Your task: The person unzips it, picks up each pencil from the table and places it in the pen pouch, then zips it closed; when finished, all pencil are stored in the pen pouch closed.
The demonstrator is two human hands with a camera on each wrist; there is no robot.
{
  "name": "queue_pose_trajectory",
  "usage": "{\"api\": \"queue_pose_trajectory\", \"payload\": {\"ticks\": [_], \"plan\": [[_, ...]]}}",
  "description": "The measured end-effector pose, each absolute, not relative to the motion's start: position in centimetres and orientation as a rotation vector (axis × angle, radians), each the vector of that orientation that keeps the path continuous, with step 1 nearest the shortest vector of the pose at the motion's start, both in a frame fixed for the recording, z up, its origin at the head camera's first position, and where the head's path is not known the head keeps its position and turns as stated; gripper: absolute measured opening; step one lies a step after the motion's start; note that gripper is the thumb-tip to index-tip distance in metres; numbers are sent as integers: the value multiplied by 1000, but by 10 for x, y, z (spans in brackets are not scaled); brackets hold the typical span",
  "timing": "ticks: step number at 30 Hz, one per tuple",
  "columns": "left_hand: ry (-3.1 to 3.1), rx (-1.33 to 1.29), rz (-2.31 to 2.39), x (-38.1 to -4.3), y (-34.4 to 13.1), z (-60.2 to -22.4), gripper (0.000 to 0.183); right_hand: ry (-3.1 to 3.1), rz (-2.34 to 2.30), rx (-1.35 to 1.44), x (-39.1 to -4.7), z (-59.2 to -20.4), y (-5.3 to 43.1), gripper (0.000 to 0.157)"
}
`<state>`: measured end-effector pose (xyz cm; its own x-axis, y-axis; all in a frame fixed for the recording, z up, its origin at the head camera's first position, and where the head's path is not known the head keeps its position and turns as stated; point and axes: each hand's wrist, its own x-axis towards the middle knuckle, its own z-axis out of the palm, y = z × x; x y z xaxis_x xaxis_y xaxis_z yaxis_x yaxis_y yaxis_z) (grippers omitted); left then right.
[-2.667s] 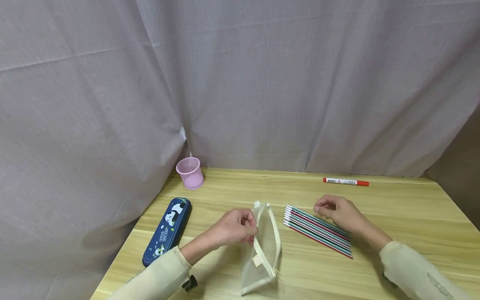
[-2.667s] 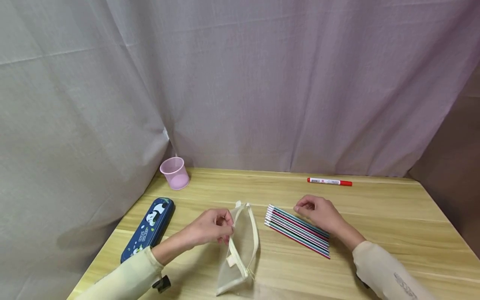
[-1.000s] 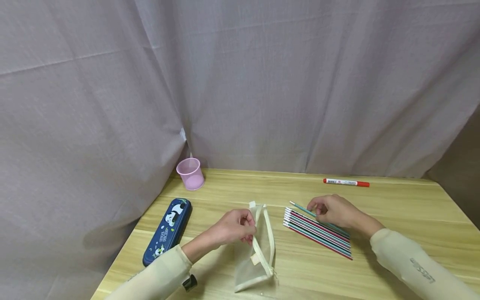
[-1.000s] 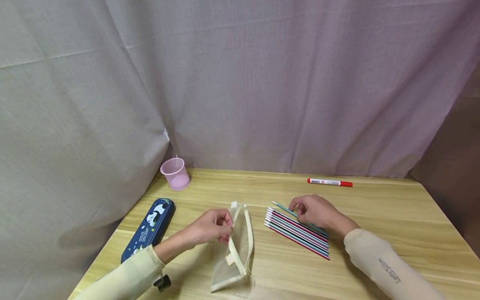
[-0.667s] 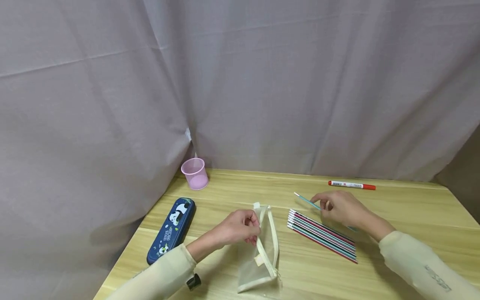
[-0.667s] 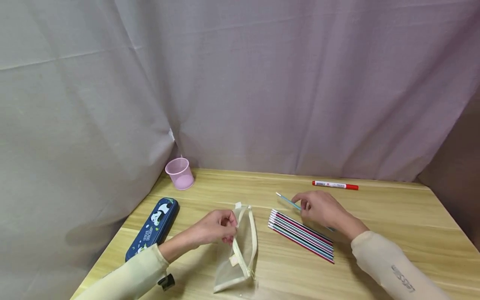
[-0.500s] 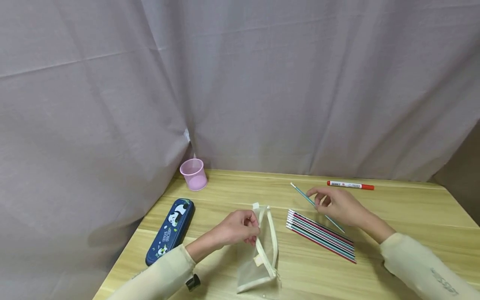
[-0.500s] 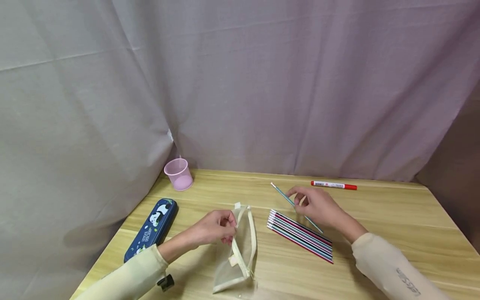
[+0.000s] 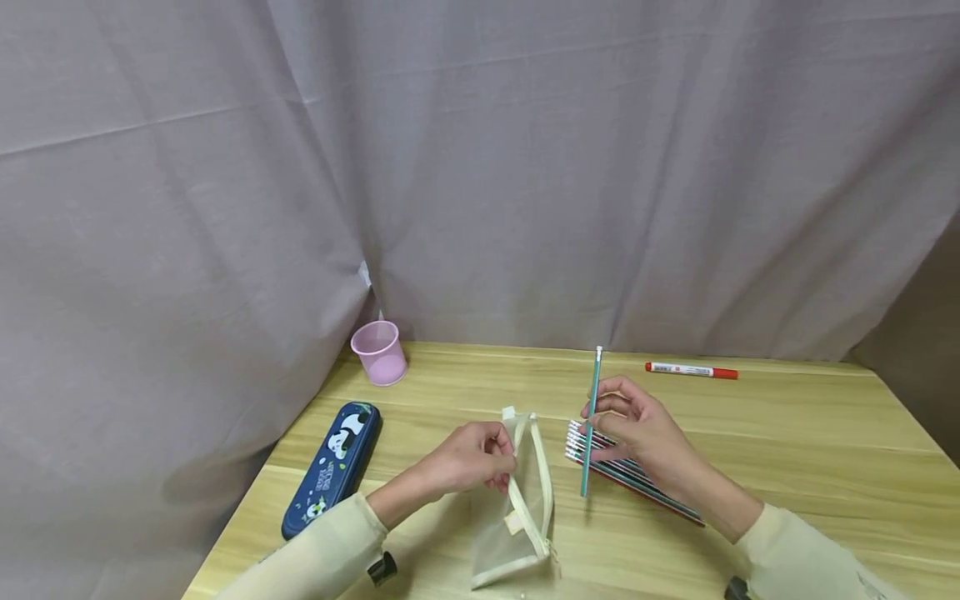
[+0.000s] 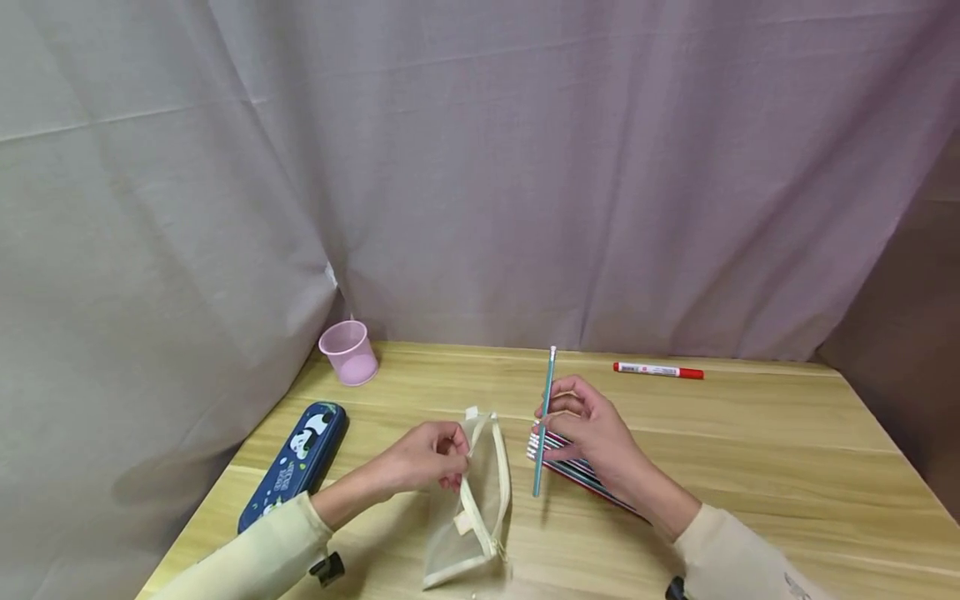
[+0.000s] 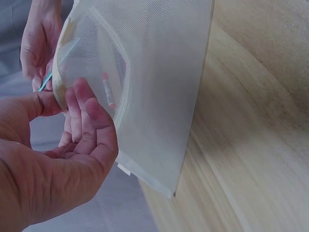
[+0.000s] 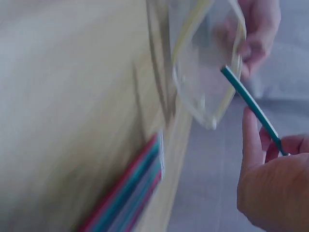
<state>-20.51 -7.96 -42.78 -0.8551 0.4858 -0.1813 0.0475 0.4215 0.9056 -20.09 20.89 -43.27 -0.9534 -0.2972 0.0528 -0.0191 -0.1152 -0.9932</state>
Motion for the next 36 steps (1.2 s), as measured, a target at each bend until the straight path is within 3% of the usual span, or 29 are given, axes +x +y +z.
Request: {"api": "queue_pose_trajectory", "payload": {"ticks": [12, 26, 36], "plan": [[2335, 454, 1370, -202, -76, -427, 8, 1847, -2238, -47, -172, -443, 155, 31], [2358, 432, 1390, -200, -69, -428, 6, 1904, -2085, -39, -164, -463, 139, 46], [2379, 467, 1383, -201, -64, -428, 9, 1993, -1987, -31, -167, -464, 134, 45]]}}
